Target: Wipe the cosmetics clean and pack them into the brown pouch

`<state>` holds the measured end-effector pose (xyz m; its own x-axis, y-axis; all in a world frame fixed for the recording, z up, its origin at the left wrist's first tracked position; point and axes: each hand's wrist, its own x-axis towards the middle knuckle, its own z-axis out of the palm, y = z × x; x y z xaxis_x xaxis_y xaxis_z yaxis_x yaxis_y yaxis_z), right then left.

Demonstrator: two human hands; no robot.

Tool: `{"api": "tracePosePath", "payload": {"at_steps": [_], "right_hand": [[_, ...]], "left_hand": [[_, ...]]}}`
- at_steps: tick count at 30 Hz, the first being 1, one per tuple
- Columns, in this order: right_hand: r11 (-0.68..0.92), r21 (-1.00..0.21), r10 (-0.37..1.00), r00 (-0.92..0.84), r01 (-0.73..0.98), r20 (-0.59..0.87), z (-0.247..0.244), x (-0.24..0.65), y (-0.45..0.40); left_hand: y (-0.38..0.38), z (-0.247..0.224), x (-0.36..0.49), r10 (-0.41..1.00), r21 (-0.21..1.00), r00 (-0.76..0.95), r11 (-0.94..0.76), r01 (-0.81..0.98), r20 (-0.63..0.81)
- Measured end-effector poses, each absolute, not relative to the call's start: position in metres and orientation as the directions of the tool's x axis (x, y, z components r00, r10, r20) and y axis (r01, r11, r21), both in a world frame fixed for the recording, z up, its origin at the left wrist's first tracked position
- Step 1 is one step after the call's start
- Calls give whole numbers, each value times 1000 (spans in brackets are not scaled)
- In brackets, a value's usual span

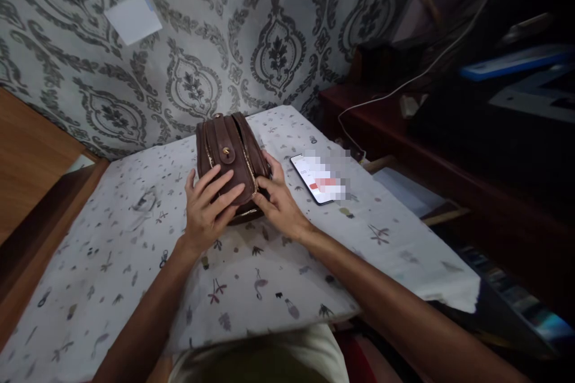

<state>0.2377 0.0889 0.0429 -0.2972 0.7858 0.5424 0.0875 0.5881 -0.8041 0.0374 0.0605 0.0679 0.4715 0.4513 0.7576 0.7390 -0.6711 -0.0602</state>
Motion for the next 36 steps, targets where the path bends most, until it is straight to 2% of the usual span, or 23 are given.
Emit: {"api": "tracePosePath", "payload": {"at_steps": [5,10,16,21,24,30,36], "right_hand": [[520,-851,822,-310,66,478,46,238,90],[499,-866,831,-304,34,466,45,237,92],[514,-857,821,-303,25,484,44,237,94],[523,-852,816,-304,28,491,43,238,95],[520,-854,815,-310,22,489,43,238,96],[509,-861,819,-307,-3,485,42,238,98],[510,-860,820,-303,4,485,42,236,99]], "left_hand": [[58,73,42,530,158,335,-683,713,779],[54,80,44,642,363,207,-637,680,738],[54,81,46,675,435,158,-618,656,721],[54,79,50,670,505,118,-652,565,733],[53,79,49,663,463,168,-659,593,730],[52,78,42,587,252,323,-691,678,743],[53,73,40,503,120,394,-720,683,769]]}}
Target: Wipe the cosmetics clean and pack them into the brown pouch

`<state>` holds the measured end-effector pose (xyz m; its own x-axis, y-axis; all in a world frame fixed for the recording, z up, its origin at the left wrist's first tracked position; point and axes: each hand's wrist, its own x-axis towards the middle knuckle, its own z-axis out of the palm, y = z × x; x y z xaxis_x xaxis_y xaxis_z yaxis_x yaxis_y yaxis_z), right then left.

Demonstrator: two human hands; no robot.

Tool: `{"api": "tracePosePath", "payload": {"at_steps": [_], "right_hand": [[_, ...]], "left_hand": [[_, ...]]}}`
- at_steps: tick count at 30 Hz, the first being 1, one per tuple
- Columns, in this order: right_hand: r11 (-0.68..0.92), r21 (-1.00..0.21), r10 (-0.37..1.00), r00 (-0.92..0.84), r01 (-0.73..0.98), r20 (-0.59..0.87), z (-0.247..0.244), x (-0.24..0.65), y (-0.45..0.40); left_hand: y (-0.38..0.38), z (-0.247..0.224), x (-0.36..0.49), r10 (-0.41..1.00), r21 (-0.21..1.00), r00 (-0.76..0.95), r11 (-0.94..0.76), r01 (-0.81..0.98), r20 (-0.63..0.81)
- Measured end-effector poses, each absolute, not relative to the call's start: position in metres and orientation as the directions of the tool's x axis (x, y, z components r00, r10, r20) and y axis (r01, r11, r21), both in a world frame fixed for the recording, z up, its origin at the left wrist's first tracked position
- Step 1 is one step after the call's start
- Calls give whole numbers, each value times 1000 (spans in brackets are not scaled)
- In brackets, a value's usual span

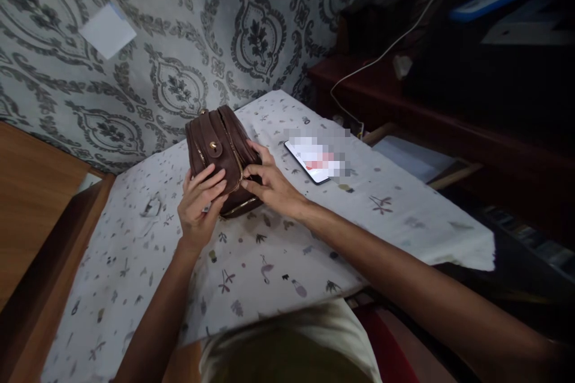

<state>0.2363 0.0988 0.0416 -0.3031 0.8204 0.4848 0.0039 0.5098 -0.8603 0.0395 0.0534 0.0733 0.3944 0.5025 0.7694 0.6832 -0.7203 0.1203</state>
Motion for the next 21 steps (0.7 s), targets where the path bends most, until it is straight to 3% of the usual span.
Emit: {"api": "tracePosePath", "payload": {"at_steps": [9,21], "right_hand": [[510,-860,834,-264,33,484,43,232,98],[489,-872,841,-276,23,465,47,236,96]], "left_hand": [[59,67,35,378,-98,514,-727,680,770],[61,66,28,341,-308,641,-662,683,688]]}}
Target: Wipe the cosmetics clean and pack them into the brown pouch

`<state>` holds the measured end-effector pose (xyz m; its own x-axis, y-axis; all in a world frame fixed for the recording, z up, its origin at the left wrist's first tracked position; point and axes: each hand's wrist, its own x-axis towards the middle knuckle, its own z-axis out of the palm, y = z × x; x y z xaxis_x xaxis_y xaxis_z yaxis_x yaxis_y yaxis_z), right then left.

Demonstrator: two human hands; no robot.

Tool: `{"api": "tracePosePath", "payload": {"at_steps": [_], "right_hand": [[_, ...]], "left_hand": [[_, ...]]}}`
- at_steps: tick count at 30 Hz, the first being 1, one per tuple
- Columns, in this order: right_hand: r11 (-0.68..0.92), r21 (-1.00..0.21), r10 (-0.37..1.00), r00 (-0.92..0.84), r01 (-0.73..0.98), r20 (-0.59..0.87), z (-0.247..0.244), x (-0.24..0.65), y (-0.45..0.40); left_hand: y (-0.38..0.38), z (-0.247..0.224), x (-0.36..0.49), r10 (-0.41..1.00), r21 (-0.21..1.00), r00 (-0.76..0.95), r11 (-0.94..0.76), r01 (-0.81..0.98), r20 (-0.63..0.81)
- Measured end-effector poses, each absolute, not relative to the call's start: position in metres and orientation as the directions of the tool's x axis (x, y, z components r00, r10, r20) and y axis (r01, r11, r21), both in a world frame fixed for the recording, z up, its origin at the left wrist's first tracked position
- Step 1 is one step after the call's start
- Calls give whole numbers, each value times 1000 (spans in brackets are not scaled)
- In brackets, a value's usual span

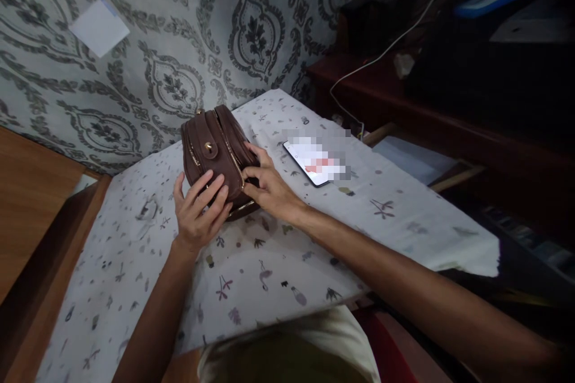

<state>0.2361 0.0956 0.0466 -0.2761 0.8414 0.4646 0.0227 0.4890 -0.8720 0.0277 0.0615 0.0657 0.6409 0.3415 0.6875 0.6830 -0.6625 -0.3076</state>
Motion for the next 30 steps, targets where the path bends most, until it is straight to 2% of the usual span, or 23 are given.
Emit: {"api": "tracePosePath", "payload": {"at_steps": [4,8,12,14,17,18,20,22,24,26,30], "right_hand": [[507,-862,835,-270,32,481,47,238,96],[509,-861,840,-228,21,492,49,241,93],[477,-877,870,-107,-59,480,52,246,89],[464,-881,881,-56,-96,470,53,247,93],[449,-887,889,-45,-109,456,58,244,111],[444,-890,891,-53,-105,451,60,242,120],[428,-899,897,-77,-97,435,65,236,138],[412,-907,901,-110,-87,420,69,230,154],[417,-906,894,-148,-74,423,70,223,164],[437,-897,882,-168,-62,441,69,219,168],[484,-874,858,-174,-40,483,67,219,165]], "left_hand": [[61,60,30,362,-275,600,-642,715,714],[57,57,34,398,-162,530,-665,729,749],[50,58,36,448,-55,448,-656,753,773],[49,58,38,521,107,310,-625,774,795],[58,57,39,659,442,33,-540,717,751],[62,57,39,694,523,-25,-518,676,720],[71,57,40,741,609,-61,-499,617,669],[76,57,40,755,604,-20,-507,615,655],[76,58,40,737,529,52,-530,663,674],[71,60,39,678,377,153,-565,734,719],[57,67,42,496,-39,447,-637,770,744]]}}
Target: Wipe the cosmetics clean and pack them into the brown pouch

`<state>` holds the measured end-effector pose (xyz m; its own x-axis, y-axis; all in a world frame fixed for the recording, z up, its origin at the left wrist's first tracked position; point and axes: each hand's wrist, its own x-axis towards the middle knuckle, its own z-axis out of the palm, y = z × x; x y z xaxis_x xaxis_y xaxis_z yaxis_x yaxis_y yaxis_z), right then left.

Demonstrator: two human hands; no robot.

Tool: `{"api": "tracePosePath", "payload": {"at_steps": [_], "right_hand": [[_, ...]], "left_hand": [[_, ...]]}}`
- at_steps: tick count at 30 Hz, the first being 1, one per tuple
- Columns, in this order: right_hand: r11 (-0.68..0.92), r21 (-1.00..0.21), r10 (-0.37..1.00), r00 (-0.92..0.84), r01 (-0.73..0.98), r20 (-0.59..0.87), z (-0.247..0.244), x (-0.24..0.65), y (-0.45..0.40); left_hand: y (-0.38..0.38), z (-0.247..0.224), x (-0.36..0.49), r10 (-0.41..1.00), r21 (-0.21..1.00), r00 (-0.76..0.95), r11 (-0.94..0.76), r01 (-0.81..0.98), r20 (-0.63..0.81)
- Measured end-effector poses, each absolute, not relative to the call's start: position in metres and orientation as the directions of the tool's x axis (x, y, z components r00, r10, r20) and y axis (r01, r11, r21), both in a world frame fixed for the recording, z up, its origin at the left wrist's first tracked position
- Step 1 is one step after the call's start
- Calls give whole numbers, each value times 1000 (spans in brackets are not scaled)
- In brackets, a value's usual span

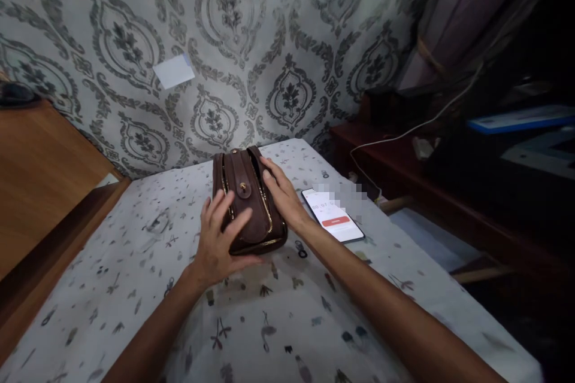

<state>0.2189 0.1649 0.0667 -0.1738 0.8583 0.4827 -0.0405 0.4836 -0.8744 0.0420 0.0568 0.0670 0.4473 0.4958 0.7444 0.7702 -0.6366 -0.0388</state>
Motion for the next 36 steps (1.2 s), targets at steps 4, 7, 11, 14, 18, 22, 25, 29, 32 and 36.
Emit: {"api": "tracePosePath", "payload": {"at_steps": [4,7,11,14,18,22,25,29,32,36], "right_hand": [[556,-828,829,-124,73,545,67,227,145],[603,-775,796,-74,189,601,64,235,120],[656,-705,754,-201,271,625,53,238,95],[658,-706,751,-281,260,597,48,236,89],[601,-777,791,-281,191,543,47,233,90],[559,-822,813,-267,108,517,49,231,90],[536,-842,822,-265,60,504,50,231,90],[516,-856,830,-261,26,492,50,231,93],[508,-861,833,-263,14,487,49,232,96],[486,-874,839,-281,0,467,48,232,99]], "left_hand": [[52,80,47,472,-36,458,-665,746,753],[53,91,51,550,193,243,-617,763,799],[52,96,52,589,335,103,-584,739,802],[51,95,53,567,367,67,-615,698,821],[51,93,54,572,406,61,-649,644,818],[53,87,54,545,343,122,-670,658,830],[53,81,53,521,263,191,-674,691,832],[53,77,51,515,194,256,-666,721,818],[53,77,49,497,132,325,-684,718,805],[53,75,44,451,39,418,-716,697,788]]}}
